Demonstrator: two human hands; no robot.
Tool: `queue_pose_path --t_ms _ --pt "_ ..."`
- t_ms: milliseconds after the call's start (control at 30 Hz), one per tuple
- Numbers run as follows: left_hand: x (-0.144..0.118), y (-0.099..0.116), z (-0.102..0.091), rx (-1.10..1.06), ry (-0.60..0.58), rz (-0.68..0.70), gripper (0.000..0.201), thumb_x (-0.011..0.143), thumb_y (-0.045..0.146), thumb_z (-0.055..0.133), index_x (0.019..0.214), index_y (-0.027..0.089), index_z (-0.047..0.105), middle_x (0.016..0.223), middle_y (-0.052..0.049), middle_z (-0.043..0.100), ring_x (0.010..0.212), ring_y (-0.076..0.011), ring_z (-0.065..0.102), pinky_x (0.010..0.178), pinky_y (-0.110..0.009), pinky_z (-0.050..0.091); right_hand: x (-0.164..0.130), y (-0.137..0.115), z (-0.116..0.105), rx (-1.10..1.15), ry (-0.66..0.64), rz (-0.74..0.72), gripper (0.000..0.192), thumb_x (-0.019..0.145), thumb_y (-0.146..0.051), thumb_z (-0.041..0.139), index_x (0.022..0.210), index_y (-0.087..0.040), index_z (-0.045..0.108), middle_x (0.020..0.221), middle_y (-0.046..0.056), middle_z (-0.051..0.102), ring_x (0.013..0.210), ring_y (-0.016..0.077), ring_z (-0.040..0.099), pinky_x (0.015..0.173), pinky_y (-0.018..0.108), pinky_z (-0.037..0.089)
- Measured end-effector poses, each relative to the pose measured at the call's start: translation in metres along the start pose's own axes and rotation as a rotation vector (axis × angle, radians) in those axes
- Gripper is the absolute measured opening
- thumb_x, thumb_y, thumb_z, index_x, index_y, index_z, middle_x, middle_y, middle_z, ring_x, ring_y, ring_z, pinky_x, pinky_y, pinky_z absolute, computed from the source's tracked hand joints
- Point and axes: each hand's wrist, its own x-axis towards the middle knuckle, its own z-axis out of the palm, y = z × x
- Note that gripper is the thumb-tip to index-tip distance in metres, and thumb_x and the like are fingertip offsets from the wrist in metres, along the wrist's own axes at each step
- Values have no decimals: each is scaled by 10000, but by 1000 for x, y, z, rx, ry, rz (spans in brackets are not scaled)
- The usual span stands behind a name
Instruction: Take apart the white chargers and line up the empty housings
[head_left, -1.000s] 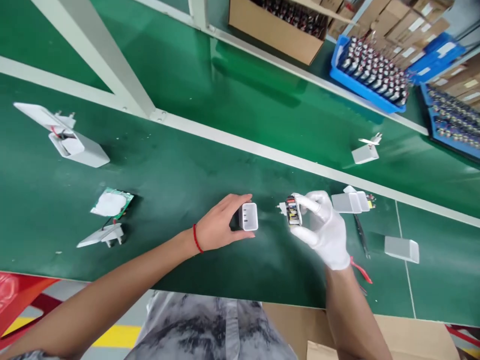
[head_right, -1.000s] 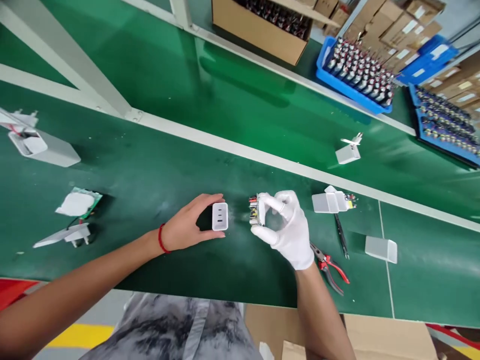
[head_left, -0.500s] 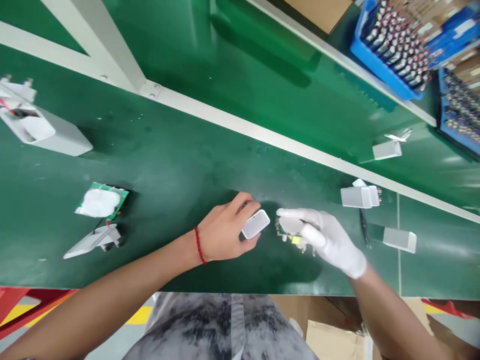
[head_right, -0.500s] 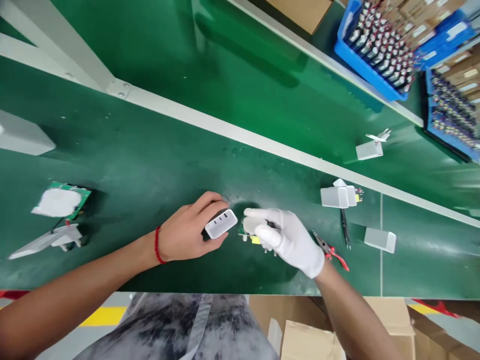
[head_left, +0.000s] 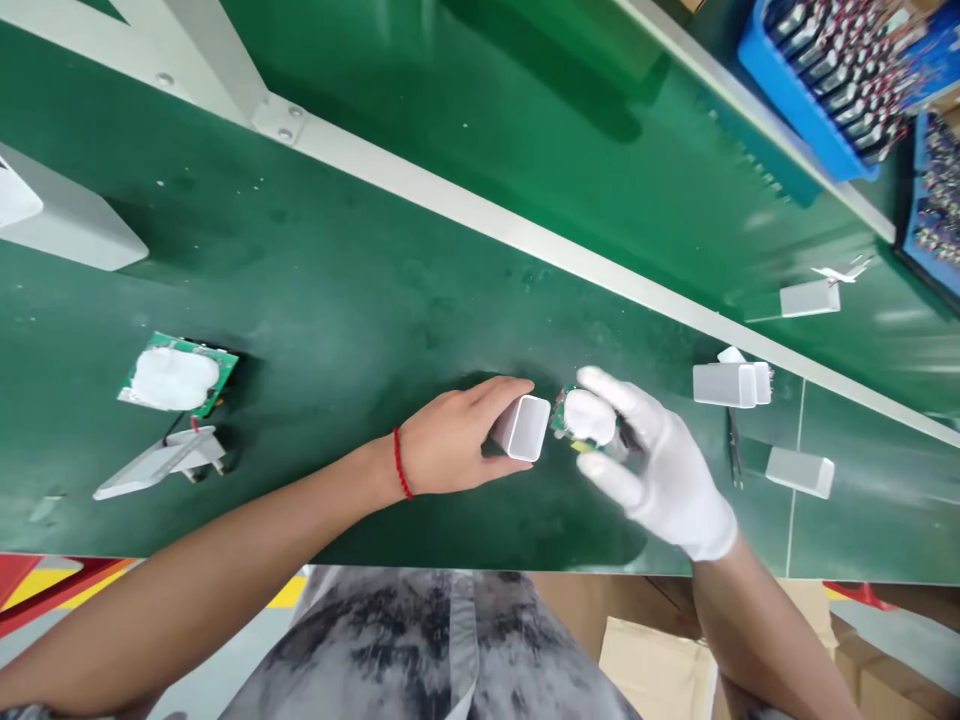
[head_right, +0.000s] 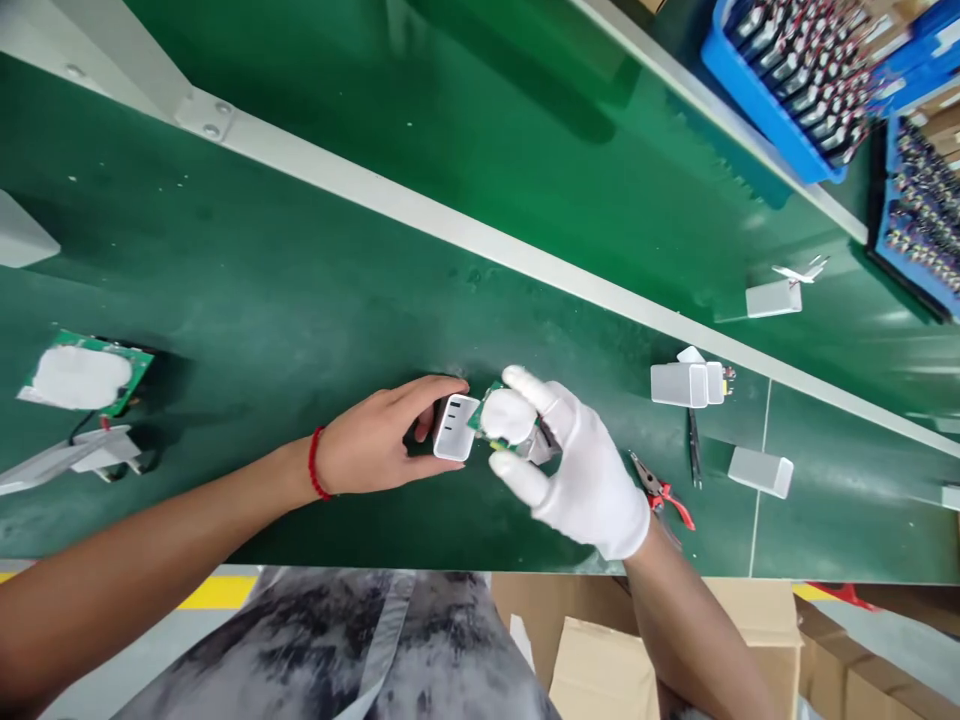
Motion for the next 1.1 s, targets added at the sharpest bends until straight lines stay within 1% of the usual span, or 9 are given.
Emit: queue_pose_path --t_ms 33,100,200,267,400,533,700,1000,1100 --pt "0 -1 2 -8 14 3 641 771 325 769 1281 179 409 1251 -106 621 937 -210 702 675 -277 581 -1 -3 2 -113 51 -49 687 749 -344 728 1371 -252 451 954 27 623 599 122 558 595 314 512" --pt "0 -3 5 -15 47 18 631 767 356 782 1258 187 423 1253 -104 620 964 -215 700 673 -275 581 -1 -9 4 -332 125 -169 621 724 -299 756 1282 -252 486 861 2 607 584 130 536 595 332 496" --pt "-1 -5 8 -20 68 38 640 770 379 784 1264 201 419 1266 -103 613 987 -217 696 688 -280 586 3 -18 3 -603 93 -387 447 752 -307 744 1150 -234 554 800 15 622 757 219 606 688 392 493" --pt "-2 -7 7 -24 60 50 637 776 370 778 1272 202 415 1278 -109 606 993 -215 695 689 -275 588 5 -22 0 -692 75 -458 481 768 -322 729 1199 -214 547 890 52 654 884 266 620 763 435 494" --pt "-2 -8 6 -11 72 80 610 794 326 756 1279 184 413 1280 -119 606 1013 -217 693 668 -256 585 4 -28 0 -767 63 -487 546 748 -288 701 1251 -162 530 965 84 659 945 288 605 852 474 474" --pt "-1 -8 10 -8 120 100 576 802 318 755 1252 171 427 1239 -114 631 1022 -215 692 683 -252 588 6 -32 6 -778 138 -487 472 717 -255 697 1147 -122 555 939 89 663 911 267 604 889 461 449" --pt "0 -9 12 -18 130 100 551 820 368 741 1242 190 435 1221 -103 640 989 -204 700 702 -258 589 13 -36 9 -808 82 -478 308 699 -199 673 989 -188 571 806 21 646 810 237 602 803 418 430" --pt "-1 -8 10 -53 104 73 464 862 338 686 1235 188 454 1248 -98 639 991 -193 698 706 -251 588 18 -42 8 -878 -21 -453 202 769 -239 604 964 -187 611 790 29 634 737 216 561 750 400 393" --pt "0 -8 10 -59 98 65 461 865 347 683 1237 194 457 1249 -96 640 992 -197 699 702 -254 589 20 -44 8 -878 -16 -453 178 775 -249 604 943 -188 608 784 32 636 743 218 565 756 397 396"
